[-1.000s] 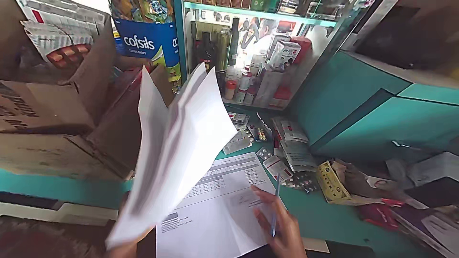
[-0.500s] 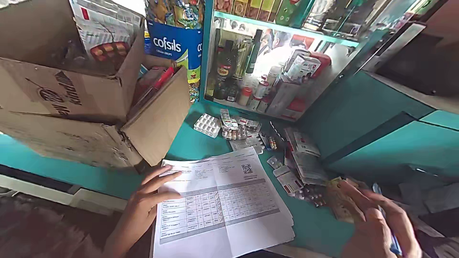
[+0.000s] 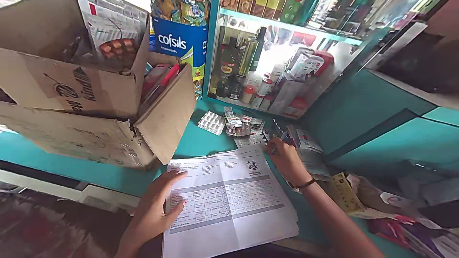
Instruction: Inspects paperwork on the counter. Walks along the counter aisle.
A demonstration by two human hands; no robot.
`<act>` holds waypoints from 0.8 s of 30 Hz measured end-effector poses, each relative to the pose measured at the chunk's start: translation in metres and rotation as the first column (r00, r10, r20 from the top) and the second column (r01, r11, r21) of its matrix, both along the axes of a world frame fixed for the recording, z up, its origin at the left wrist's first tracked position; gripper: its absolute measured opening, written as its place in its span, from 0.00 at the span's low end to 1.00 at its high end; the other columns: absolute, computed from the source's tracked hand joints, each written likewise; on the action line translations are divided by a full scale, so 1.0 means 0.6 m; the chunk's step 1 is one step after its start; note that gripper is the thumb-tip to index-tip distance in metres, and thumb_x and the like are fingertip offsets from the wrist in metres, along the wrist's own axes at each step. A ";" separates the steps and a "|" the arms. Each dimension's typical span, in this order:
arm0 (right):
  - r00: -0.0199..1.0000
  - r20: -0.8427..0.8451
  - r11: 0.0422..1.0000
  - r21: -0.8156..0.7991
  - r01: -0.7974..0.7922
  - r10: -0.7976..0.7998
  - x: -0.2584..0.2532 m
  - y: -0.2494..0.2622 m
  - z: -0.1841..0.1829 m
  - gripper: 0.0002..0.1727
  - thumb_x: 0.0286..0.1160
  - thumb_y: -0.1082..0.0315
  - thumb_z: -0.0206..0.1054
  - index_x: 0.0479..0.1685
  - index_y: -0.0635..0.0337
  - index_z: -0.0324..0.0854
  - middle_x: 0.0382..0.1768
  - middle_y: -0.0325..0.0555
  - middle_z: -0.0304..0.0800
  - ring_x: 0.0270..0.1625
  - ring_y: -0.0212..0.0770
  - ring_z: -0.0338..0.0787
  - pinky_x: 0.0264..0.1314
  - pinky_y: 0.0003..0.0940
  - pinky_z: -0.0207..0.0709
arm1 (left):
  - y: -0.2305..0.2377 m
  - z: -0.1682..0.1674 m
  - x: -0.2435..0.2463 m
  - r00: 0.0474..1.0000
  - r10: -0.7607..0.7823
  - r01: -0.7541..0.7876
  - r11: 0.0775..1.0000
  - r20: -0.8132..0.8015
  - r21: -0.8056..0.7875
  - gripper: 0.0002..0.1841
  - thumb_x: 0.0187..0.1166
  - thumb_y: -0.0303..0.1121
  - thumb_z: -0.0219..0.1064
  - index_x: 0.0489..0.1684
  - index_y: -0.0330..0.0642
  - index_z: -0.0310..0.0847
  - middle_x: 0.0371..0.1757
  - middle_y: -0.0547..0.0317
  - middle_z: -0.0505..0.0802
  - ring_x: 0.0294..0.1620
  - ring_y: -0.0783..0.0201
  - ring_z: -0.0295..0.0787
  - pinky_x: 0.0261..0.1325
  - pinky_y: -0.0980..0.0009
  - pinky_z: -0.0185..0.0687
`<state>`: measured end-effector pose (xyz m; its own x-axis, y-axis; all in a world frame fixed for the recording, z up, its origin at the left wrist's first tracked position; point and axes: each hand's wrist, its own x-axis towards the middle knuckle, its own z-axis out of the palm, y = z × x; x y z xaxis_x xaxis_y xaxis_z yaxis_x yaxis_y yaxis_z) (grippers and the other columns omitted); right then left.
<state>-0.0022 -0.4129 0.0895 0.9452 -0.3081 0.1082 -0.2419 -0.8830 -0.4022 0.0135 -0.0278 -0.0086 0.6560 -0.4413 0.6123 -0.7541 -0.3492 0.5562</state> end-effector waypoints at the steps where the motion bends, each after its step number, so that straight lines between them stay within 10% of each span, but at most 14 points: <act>1: 0.999 -0.025 1.000 0.001 0.022 -0.022 0.007 0.001 -0.001 0.15 0.83 0.67 0.66 0.60 0.67 0.81 0.45 0.66 0.90 0.51 0.68 0.90 0.54 0.69 0.77 | -0.002 -0.001 -0.002 1.000 0.019 -0.019 1.000 0.004 0.018 0.29 0.74 0.48 0.66 0.75 0.46 0.78 0.73 0.53 0.88 0.82 0.56 0.75 0.85 0.54 0.66; 10: 0.990 0.126 0.992 0.113 0.056 -0.070 0.027 -0.006 0.009 0.16 0.78 0.71 0.71 0.58 0.72 0.81 0.47 0.68 0.89 0.48 0.65 0.90 0.52 0.67 0.79 | -0.007 0.001 -0.008 0.998 0.056 -0.051 0.986 -0.023 0.159 0.31 0.77 0.53 0.60 0.76 0.46 0.78 0.74 0.52 0.87 0.81 0.51 0.76 0.82 0.46 0.67; 18: 0.791 0.607 0.973 -0.217 0.073 0.076 -0.031 0.028 0.118 0.14 0.82 0.71 0.61 0.58 0.74 0.78 0.46 0.70 0.87 0.44 0.62 0.89 0.46 0.59 0.80 | -0.021 0.019 -0.009 0.999 -0.023 0.013 0.976 0.040 0.217 0.27 0.78 0.47 0.61 0.73 0.43 0.80 0.72 0.53 0.88 0.80 0.54 0.78 0.82 0.53 0.69; 24: 0.869 0.384 0.871 0.252 -0.423 0.311 -0.002 0.109 0.095 0.09 0.75 0.77 0.67 0.51 0.66 0.80 0.41 0.46 0.88 0.34 0.32 0.88 0.35 0.32 0.86 | -0.037 0.037 0.017 0.995 -0.079 0.092 0.957 -0.058 0.274 0.29 0.78 0.46 0.64 0.76 0.39 0.77 0.74 0.49 0.86 0.82 0.50 0.76 0.86 0.39 0.58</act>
